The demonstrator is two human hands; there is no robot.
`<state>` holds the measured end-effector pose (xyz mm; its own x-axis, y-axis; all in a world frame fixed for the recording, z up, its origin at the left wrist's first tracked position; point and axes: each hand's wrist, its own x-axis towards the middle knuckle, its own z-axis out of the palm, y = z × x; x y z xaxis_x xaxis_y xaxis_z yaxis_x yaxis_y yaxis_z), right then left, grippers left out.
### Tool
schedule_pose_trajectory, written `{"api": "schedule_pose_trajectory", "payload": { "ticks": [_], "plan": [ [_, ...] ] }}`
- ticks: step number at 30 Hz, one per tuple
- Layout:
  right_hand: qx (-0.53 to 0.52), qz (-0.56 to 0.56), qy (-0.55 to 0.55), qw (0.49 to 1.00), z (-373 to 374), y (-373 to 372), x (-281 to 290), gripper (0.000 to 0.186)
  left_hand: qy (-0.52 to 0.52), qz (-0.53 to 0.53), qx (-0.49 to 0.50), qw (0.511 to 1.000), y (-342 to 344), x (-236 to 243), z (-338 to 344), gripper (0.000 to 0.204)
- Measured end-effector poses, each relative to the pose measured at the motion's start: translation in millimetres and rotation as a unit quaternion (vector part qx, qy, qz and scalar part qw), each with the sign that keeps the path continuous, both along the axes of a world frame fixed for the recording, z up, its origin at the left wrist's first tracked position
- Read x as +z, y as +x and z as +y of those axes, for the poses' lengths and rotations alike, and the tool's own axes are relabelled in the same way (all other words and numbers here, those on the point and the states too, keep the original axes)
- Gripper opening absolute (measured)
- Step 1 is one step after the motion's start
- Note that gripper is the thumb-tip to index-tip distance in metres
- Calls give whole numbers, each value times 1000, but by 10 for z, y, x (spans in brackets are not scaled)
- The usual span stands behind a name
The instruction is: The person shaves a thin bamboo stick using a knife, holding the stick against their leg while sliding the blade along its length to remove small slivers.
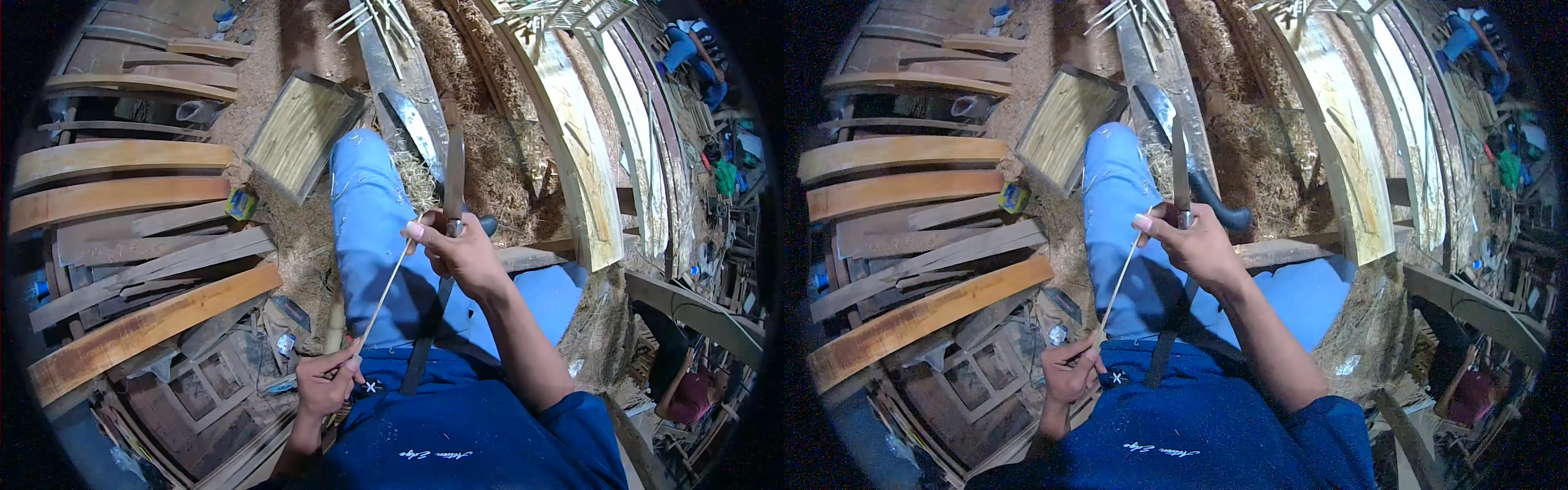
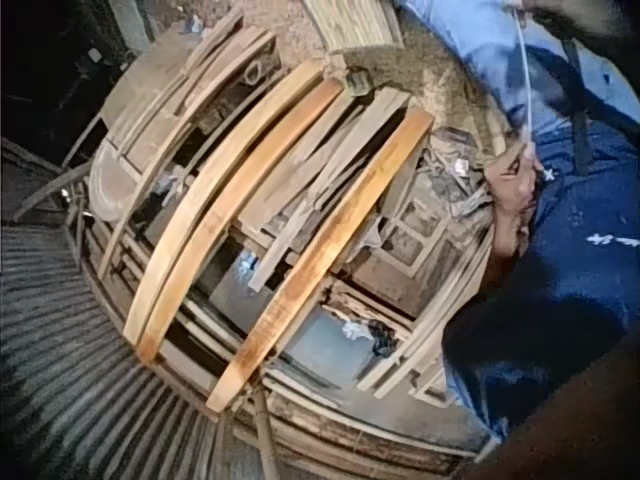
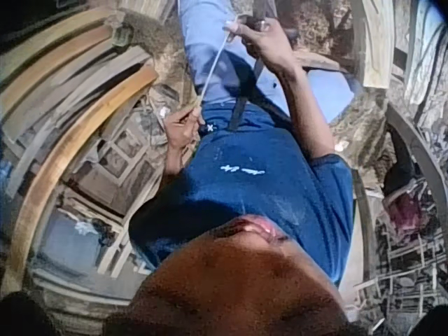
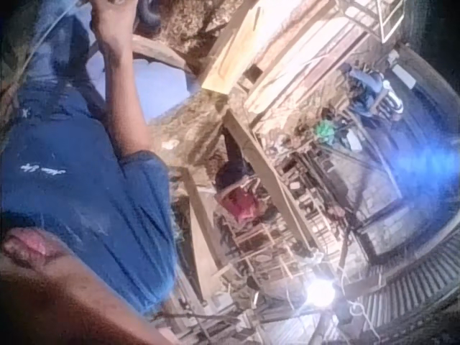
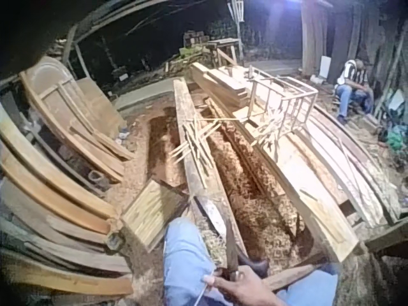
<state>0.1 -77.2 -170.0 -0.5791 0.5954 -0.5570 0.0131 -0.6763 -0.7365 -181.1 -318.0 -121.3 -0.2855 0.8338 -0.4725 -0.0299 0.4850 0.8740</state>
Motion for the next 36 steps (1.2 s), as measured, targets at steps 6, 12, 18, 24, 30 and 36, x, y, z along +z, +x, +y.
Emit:
{"api": "schedule_pose_trajectory", "payload": {
  "ticks": [6, 12, 18, 24, 30, 36],
  "plan": [
    [-27, -44, 73, 996, -25, 64, 111, 27, -65, 37, -63, 995, 110, 8, 497, 27],
    [-85, 5, 56, 995, -206, 283, 269, 32, -7, -63, -41, 997, 489, -87, 1175, 27],
    [-188, 68, 10, 980, -439, 827, 282, 62, 11, -125, -84, 988, 661, -33, 1412, 27],
    [-174, 41, 71, 981, -716, 1020, 439, 60, 6, -137, -90, 986, 814, -30, 1467, 23],
    [-174, 126, -29, 976, -799, 1168, 367, 48, -12, -138, -102, 985, 850, 11, 1512, 22],
    [-84, 129, -70, 986, -760, 1140, 543, 59, -24, -149, -96, 984, 843, 16, 1509, 24]
  ]
}}
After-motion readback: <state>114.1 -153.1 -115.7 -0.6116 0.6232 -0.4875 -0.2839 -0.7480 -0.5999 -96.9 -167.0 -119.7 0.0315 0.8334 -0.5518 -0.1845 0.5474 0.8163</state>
